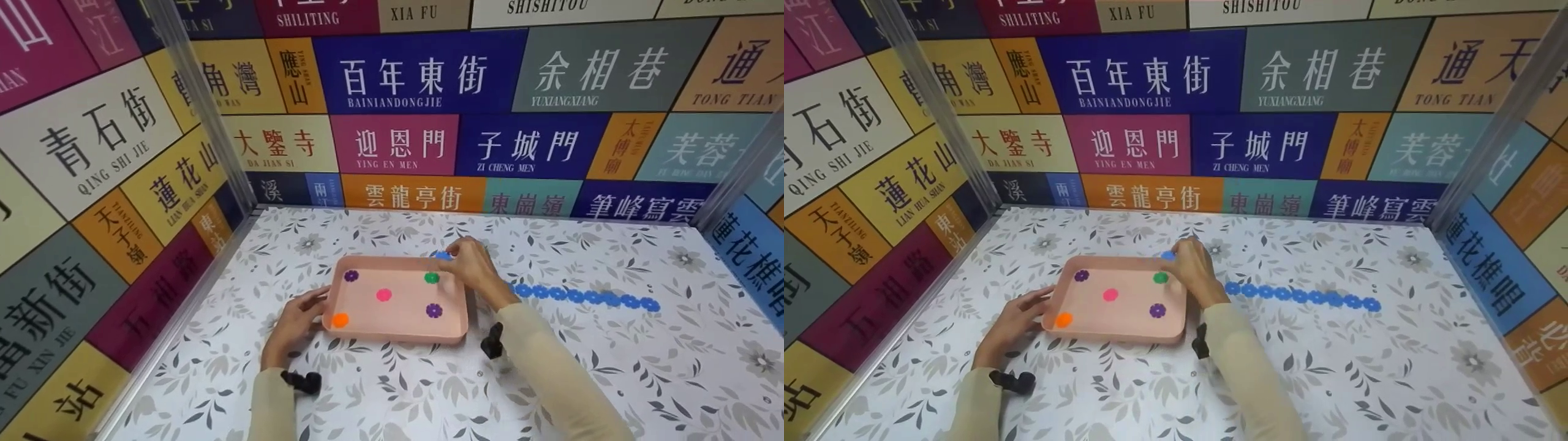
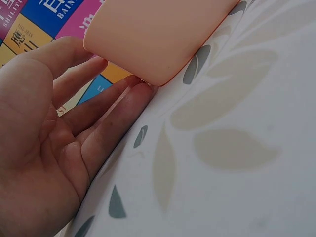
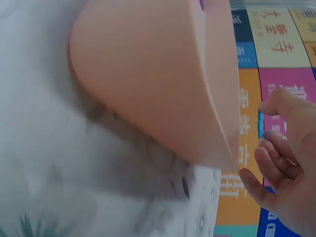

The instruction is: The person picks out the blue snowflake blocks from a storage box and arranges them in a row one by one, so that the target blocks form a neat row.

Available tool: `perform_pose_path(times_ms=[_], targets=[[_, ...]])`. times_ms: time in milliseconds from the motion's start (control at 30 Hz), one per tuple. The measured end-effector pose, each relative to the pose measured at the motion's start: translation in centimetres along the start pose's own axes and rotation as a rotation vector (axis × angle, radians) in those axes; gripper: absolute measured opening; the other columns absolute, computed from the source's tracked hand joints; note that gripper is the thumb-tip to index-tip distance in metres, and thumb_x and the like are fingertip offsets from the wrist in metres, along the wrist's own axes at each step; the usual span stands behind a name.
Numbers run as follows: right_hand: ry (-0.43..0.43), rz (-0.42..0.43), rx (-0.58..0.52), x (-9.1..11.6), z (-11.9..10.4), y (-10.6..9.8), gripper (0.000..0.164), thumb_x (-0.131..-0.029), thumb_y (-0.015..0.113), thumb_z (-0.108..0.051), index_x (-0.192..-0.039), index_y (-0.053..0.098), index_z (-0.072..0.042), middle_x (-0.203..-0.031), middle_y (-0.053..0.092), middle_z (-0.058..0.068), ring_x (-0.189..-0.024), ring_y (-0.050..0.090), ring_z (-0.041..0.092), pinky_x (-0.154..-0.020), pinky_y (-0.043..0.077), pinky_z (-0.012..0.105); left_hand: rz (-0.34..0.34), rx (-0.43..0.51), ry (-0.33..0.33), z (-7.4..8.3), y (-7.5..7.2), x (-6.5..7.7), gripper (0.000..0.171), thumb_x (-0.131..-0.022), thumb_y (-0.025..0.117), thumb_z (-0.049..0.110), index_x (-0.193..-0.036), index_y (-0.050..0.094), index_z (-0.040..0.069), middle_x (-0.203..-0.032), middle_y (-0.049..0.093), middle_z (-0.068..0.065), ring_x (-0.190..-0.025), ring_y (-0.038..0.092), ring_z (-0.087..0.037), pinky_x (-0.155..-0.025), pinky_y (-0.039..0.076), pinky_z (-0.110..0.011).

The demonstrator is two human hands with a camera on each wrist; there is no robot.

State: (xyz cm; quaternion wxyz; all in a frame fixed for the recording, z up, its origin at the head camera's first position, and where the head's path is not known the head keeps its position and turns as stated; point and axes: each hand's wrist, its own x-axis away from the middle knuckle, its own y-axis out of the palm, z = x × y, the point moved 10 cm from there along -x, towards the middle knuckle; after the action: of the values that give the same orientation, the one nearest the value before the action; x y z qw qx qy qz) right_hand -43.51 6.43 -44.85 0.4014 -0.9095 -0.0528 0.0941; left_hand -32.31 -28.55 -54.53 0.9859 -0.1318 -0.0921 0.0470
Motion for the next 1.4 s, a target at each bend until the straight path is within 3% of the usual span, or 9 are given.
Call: perform_pose_path(times_ms=[200, 367, 567, 867, 1067, 1400], targets=[[-0.011, 0.053, 0.03, 0.6, 2.4, -3.3, 0.038, -0.086, 0.074, -0.024, -0.112, 0.07, 0.003, -0.113, 0.065, 0.022, -0.102, 0.064, 0.035, -0.087, 0.056, 0.048, 0.003, -0.02, -0.03, -0.2, 0.0, 0.0, 0.04, -0.097, 0.065, 0.037, -0.137, 0.061, 0.036, -0.142, 0.061, 0.0, -0.107, 0.065, -0.02, -0.09, 0.059, -0.034], [0.027, 0.07, 0.069, 0.9, 5.0, -5.7, 0.038, -0.086, 0.073, -0.025, -0.112, 0.07, 0.003, -0.112, 0.063, 0.022, -0.1, 0.063, 0.036, -0.087, 0.054, 0.049, -0.003, -0.01, -0.022, -0.2, 0.1, -0.1, 0.041, -0.096, 0.065, 0.038, -0.137, 0.061, 0.034, -0.143, 0.061, -0.001, -0.108, 0.065, -0.02, -0.09, 0.059, -0.034], [0.09, 0.055, 0.108, 1.9, 8.3, -8.3, 0.043, -0.089, 0.071, -0.029, -0.118, 0.067, 0.004, -0.118, 0.062, 0.026, -0.088, 0.069, 0.034, -0.083, 0.057, 0.049, -0.006, 0.004, 0.038, 0.3, 0.2, 0.0, 0.039, -0.099, 0.063, 0.027, -0.138, 0.062, 0.027, -0.143, 0.06, -0.007, -0.111, 0.065, -0.021, -0.086, 0.061, -0.035], [0.118, 0.085, 0.132, 3.8, 11.8, -12.2, 0.045, -0.091, 0.07, -0.03, -0.119, 0.066, 0.005, -0.119, 0.061, 0.028, -0.105, 0.062, 0.042, -0.089, 0.053, 0.054, -0.003, -0.031, -0.013, -0.2, 0.3, 0.0, 0.04, -0.098, 0.061, 0.031, -0.138, 0.06, 0.033, -0.137, 0.064, -0.001, -0.112, 0.064, -0.02, -0.092, 0.058, -0.036], [0.135, 0.105, 0.132, 5.1, 14.0, -14.1, 0.048, -0.09, 0.07, -0.031, -0.12, 0.066, 0.006, -0.12, 0.063, 0.03, -0.101, 0.064, 0.041, -0.088, 0.053, 0.055, 0.005, -0.027, -0.013, -0.2, 0.2, -0.1, 0.041, -0.097, 0.063, 0.031, -0.138, 0.061, 0.031, -0.136, 0.065, -0.002, -0.106, 0.064, -0.02, -0.09, 0.059, -0.035], [0.183, 0.188, 0.125, 7.5, 18.7, -17.1, 0.049, -0.089, 0.071, -0.033, -0.118, 0.067, 0.006, -0.113, 0.066, 0.029, -0.098, 0.063, 0.04, -0.082, 0.052, 0.049, -0.003, -0.024, 0.009, 0.1, 0.2, 0.0, 0.042, -0.097, 0.064, 0.034, -0.139, 0.06, 0.03, -0.14, 0.063, -0.002, -0.111, 0.064, -0.02, -0.091, 0.059, -0.036]])
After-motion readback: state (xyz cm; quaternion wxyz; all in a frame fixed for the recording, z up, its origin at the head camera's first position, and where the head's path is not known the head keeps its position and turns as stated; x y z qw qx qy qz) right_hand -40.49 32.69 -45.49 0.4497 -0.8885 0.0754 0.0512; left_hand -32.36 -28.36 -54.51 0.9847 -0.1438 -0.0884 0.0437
